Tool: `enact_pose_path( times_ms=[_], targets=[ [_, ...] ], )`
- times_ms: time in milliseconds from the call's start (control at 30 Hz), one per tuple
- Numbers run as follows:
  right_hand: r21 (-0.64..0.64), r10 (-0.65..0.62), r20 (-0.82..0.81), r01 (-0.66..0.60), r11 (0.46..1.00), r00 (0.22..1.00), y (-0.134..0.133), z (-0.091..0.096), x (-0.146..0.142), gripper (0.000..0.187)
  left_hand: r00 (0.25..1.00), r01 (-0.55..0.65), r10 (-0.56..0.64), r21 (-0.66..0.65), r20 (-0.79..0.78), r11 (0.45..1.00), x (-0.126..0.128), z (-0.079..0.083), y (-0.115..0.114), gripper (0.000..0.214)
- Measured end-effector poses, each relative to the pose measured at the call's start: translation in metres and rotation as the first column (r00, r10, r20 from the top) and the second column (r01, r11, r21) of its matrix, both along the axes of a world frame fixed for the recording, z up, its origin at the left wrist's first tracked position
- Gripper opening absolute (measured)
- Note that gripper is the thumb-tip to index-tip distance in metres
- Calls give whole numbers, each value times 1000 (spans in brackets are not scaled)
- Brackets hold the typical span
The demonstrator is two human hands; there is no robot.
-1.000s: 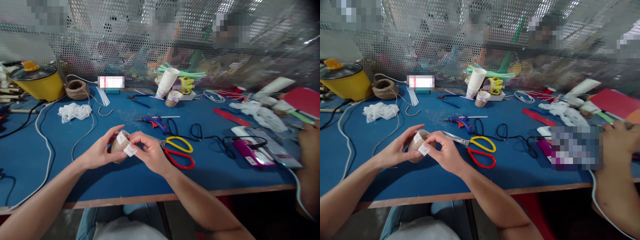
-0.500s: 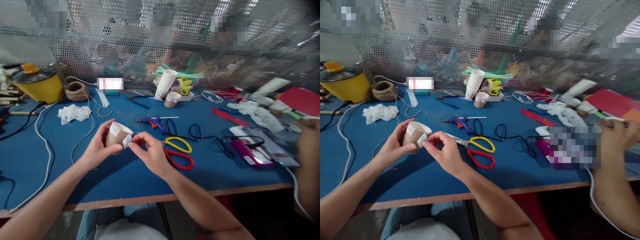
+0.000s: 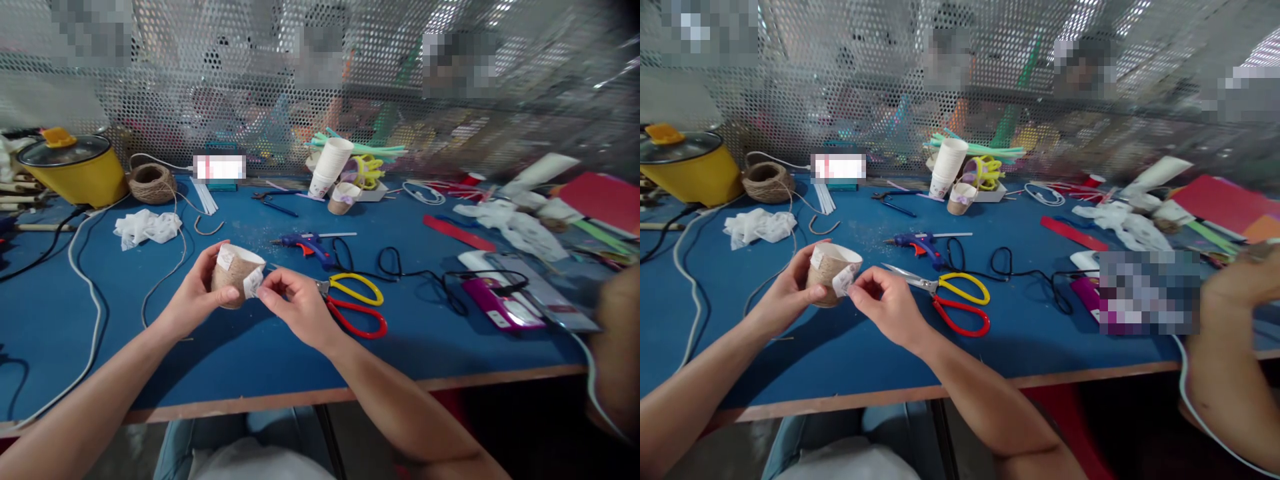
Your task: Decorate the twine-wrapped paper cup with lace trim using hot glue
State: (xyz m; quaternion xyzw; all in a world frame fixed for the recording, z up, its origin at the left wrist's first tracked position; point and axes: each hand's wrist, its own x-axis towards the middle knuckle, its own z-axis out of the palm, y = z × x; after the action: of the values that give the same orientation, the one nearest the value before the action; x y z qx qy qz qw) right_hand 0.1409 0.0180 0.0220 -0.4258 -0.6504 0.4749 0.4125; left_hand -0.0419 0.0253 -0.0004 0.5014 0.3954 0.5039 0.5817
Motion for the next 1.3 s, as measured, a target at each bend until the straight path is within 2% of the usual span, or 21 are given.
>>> enact_pose_path(
  times_ms=[300,567,667,767,900,1067,1200,1267,1300],
  targets=[
    [7,-5,28,5,1000,1000,1,-2,3,15,973,94,-54,-172,223,981,2,9,-1,69],
    [6,21,38,-21,1000,999,2,-3,4,10,950,186,-116,-229,289,955,-1,5,-1,45],
    [16,-14,-9,14,1000,1000,3,-3,4,7,951,184,-114,-229,287,956,-1,6,-1,44],
    [-35,-50,-77,47,998,996,4,-3,5,12,941,186,-101,-243,324,952,-1,6,-1,41],
    [-112,-24,-126,9,994,992,5,-4,4,13,905,225,-95,-276,415,934,0,7,-1,38],
    [-119,-5,-151,-14,993,988,3,-5,2,13,887,244,-71,-333,457,911,1,8,0,38],
    [-30,-84,-127,81,996,988,14,2,16,18,876,276,-76,-366,475,888,0,5,1,40],
    [58,-203,-54,206,977,978,28,9,33,23,863,292,-75,-373,500,881,-1,3,1,40],
    [110,-286,32,281,953,958,36,12,43,25,854,302,-76,-373,515,877,-2,3,1,39]
  ],
)
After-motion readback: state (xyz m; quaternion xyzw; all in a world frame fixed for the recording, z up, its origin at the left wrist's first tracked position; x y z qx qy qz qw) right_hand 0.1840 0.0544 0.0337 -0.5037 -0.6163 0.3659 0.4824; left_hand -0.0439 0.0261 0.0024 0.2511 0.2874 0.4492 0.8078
